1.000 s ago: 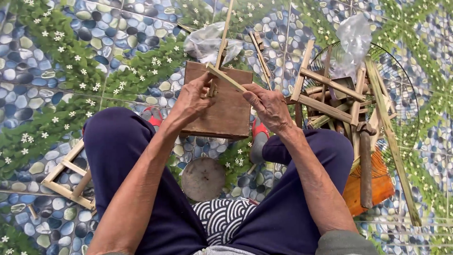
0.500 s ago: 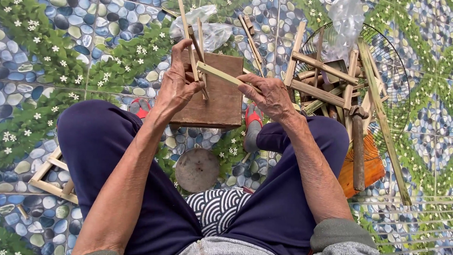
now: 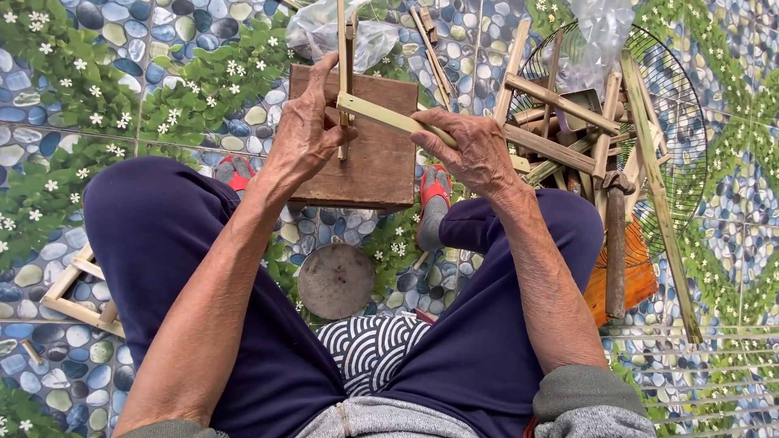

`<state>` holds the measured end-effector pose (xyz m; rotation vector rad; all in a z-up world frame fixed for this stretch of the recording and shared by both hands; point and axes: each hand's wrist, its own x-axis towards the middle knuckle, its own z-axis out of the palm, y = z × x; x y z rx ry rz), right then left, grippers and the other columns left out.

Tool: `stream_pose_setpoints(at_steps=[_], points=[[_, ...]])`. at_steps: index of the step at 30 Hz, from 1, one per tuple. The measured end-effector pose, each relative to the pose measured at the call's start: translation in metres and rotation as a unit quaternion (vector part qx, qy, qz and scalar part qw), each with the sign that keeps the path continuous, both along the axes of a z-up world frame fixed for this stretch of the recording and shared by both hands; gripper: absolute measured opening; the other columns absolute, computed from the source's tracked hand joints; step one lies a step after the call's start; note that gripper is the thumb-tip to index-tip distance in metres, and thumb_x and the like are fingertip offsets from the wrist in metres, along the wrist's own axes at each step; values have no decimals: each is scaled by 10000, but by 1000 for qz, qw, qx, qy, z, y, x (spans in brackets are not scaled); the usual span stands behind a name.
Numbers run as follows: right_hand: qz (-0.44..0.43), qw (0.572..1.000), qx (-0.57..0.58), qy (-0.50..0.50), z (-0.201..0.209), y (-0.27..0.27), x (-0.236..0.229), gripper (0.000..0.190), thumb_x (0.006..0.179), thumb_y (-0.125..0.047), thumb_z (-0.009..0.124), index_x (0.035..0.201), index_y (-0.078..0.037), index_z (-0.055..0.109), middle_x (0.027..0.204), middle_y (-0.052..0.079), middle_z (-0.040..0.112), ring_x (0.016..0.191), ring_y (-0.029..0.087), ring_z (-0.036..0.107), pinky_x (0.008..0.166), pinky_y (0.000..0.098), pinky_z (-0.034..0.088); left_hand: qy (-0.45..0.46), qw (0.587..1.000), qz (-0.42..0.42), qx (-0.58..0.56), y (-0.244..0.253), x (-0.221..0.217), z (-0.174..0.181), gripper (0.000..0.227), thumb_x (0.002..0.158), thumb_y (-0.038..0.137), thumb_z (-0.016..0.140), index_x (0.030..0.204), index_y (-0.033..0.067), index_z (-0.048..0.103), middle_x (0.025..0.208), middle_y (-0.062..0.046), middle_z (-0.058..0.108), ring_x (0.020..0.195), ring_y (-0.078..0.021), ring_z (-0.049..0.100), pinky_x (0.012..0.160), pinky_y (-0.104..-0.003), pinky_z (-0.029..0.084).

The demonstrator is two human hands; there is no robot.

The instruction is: Assembling a small wooden or bamboo frame using a hammer and wooden slats while seated on a stool.

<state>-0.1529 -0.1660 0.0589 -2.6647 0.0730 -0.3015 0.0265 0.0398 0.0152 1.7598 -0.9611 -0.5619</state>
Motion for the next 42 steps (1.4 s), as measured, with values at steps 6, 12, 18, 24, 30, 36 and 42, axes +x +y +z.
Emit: stream_pose_setpoints(at_steps=[6,12,18,24,30,36,42], points=[[-13,1000,-7,23,3,-3,-1,422,1089,-451,534,1265,-121,729,1165,57,780,910,201,747,694,325,519,-2,1000,-9,-17,-3,1,2,867,803,0,717,1543,177,302,1133,-95,768,773,-212,708,751,-376,571],[-10,1000,-7,17,-7,-10,-1,433,1089,-454,543,1302,-124,725,1279,75,743,1087,247,740,830,358,549,6,1000,-6,-25,-4,1,3,853,801,-18,732,1524,174,323,1160,-109,768,759,-198,718,743,-371,595],[-5,1000,-11,18,-6,-10,-1,407,1094,-433,553,1304,-129,724,1223,90,761,988,245,753,776,355,566,-10,999,-32,40,2,8,6,784,858,-72,450,1570,205,274,1252,-200,696,739,-215,605,666,-360,493],[8,999,-21,25,4,-8,1,323,1100,-394,563,1240,-151,723,1038,29,782,797,171,713,675,321,507,-82,994,-74,-1,13,19,37,470,1125,180,267,1545,246,467,1372,-225,502,854,-344,484,665,-459,329],[18,1000,20,11,9,-5,3,299,1084,-330,598,1223,-97,726,1130,101,780,918,235,757,732,353,559,-243,968,-47,47,-7,29,13,509,978,-80,562,1417,164,645,1272,-235,561,1070,-384,625,844,-471,558],[19,1000,1,18,-1,-13,4,332,1080,-378,580,1237,-117,711,1103,88,784,874,237,756,714,363,552,-366,927,-21,79,-19,39,-7,477,939,-50,661,1361,166,712,1331,-263,502,1072,-399,572,699,-488,609],[-4,998,28,47,-4,-15,4,409,1048,-436,589,1272,-123,727,1158,94,776,1017,289,750,793,402,551,-411,909,-13,69,-17,37,2,315,1042,2,603,1257,205,713,1191,-186,472,884,-329,589,586,-435,576]])
